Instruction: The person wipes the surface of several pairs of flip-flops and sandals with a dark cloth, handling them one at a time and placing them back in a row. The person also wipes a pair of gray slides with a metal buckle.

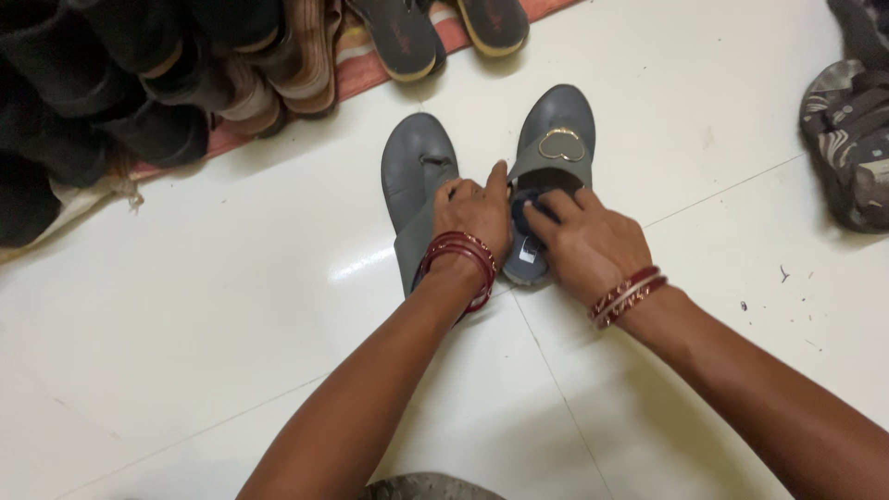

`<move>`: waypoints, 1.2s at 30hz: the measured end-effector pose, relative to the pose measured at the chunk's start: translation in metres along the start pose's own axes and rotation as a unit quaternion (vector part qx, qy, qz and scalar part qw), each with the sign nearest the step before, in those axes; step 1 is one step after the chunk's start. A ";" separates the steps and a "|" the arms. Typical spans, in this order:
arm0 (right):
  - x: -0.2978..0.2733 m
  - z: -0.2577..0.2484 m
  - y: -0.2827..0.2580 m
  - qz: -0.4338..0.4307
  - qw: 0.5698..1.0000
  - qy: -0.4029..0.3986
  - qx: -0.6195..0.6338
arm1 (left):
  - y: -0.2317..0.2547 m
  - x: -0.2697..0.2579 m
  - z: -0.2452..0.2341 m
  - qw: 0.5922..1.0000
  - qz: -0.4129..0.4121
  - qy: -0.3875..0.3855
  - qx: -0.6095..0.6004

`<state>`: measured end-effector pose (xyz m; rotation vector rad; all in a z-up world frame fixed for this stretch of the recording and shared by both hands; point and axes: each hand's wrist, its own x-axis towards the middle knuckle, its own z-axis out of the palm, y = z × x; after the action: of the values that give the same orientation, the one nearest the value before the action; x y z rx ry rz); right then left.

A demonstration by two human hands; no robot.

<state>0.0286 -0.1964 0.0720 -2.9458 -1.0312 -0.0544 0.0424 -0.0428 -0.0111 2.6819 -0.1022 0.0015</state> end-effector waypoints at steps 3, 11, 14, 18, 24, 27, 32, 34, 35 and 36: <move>-0.015 0.002 -0.011 -0.030 0.999 -0.006 -0.017 | -0.002 0.000 0.000 1.000 0.014 0.009 -0.011; -0.045 -0.003 -0.027 -0.074 0.997 -0.001 0.016 | 0.001 0.001 -0.004 1.000 -0.002 -0.001 -0.022; -0.042 -0.003 -0.021 -0.080 0.996 -0.001 0.027 | 0.003 0.000 -0.009 1.000 0.004 -0.017 -0.010; -0.021 0.001 -0.007 -0.016 1.000 0.002 0.007 | 0.002 0.000 -0.014 0.999 0.015 -0.028 0.000; -0.003 0.008 -0.001 0.056 0.997 -0.017 -0.042 | 0.002 0.000 -0.010 1.000 0.012 -0.014 0.017; -0.024 0.011 -0.020 0.021 0.997 -0.015 -0.074 | 0.004 0.001 -0.010 1.000 -0.001 -0.022 0.011; -0.025 -0.001 -0.005 0.066 0.998 -0.008 -0.023 | 0.004 0.000 -0.016 0.999 0.011 -0.033 0.015; -0.014 -0.005 0.006 0.068 0.996 0.013 -0.063 | 0.004 -0.003 -0.018 0.999 0.017 -0.042 0.014; -0.011 -0.008 0.010 0.070 0.994 0.025 -0.086 | 0.005 -0.003 -0.019 0.999 0.016 -0.043 0.010; -0.012 -0.011 0.012 0.065 0.993 0.047 -0.085 | 0.005 -0.001 -0.019 0.999 0.015 -0.045 0.007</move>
<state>0.0268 -0.2137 0.0820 -3.1185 -0.8611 -0.2894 0.0409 -0.0389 0.0087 2.6931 -0.1722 -0.1092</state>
